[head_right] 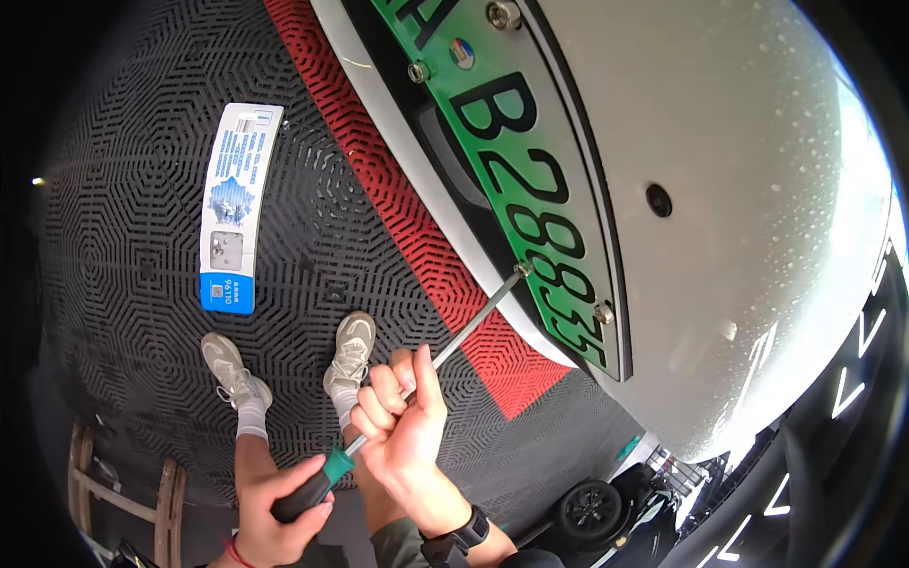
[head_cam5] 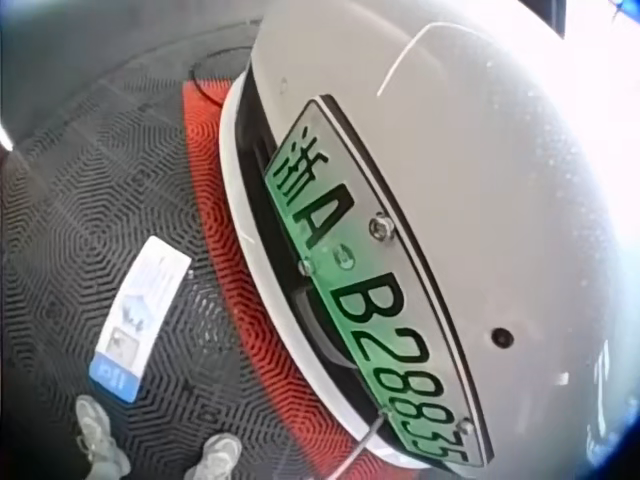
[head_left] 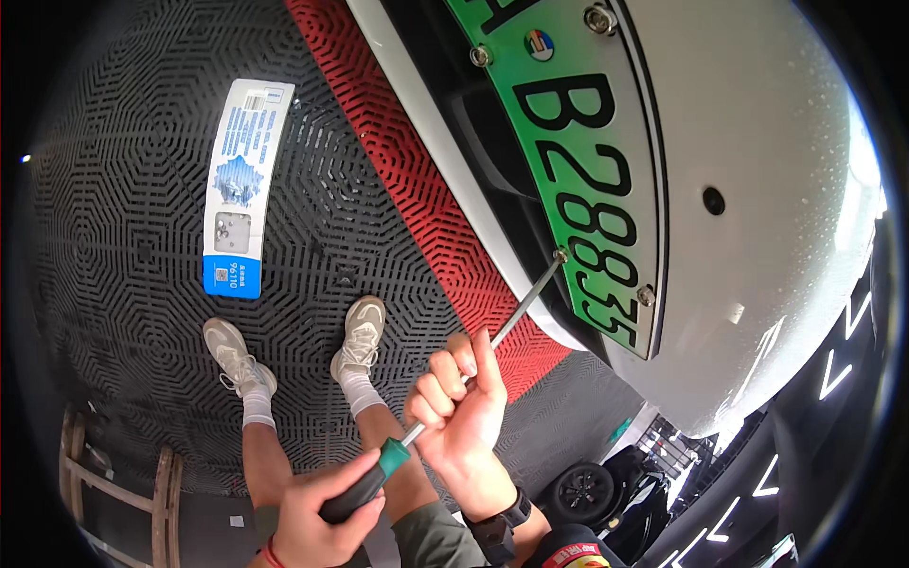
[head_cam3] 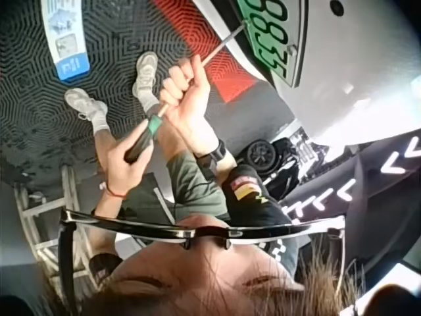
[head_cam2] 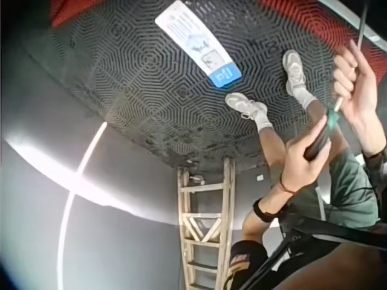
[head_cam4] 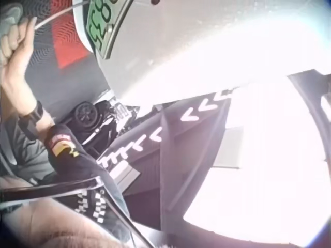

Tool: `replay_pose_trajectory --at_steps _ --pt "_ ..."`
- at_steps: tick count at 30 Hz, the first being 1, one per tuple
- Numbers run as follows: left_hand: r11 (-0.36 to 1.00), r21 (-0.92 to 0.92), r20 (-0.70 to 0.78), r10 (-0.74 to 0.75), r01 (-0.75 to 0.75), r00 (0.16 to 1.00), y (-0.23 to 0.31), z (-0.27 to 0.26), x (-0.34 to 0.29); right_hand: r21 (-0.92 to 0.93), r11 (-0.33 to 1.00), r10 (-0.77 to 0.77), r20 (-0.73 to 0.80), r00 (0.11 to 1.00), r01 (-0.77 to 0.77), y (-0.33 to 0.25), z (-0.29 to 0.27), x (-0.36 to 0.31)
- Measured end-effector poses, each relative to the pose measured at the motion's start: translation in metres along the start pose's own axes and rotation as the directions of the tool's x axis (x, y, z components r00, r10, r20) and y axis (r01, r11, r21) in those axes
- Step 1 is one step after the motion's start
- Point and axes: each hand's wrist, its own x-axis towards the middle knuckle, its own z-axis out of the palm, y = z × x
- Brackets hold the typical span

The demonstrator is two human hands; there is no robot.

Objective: Remove the front license plate from a car using a screwdriver.

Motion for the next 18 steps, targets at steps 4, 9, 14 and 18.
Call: replay_pose_trajectory --at_steps 4,9,14,18 --pt "0.699 0.653 0.049 0.344 -0.291 0.938 0.011 0.002 -0.001 -0.04 0.999 -0.019 -0.057 0.998 0.017 0.0 0.004 -0.005" --pt "0.902 0.381 -0.01 0.224 -0.203 0.975 0.005 -0.005 0.007 0.015 1.0 0.005 -0.005 1.0 -0.005 -0.003 0.006 0.002" --pt "0.423 -0.781 0.397 -0.23 0.458 0.889 -0.018 -0.024 0.004 0.029 0.998 0.056 0.037 0.998 -0.058 -0.005 0.001 0.008" --pt "0.287 -0.803 0.424 -0.341 0.522 0.839 -0.022 -0.018 -0.003 0.007 0.997 0.071 0.027 0.997 -0.071 -0.004 0.002 0.008"
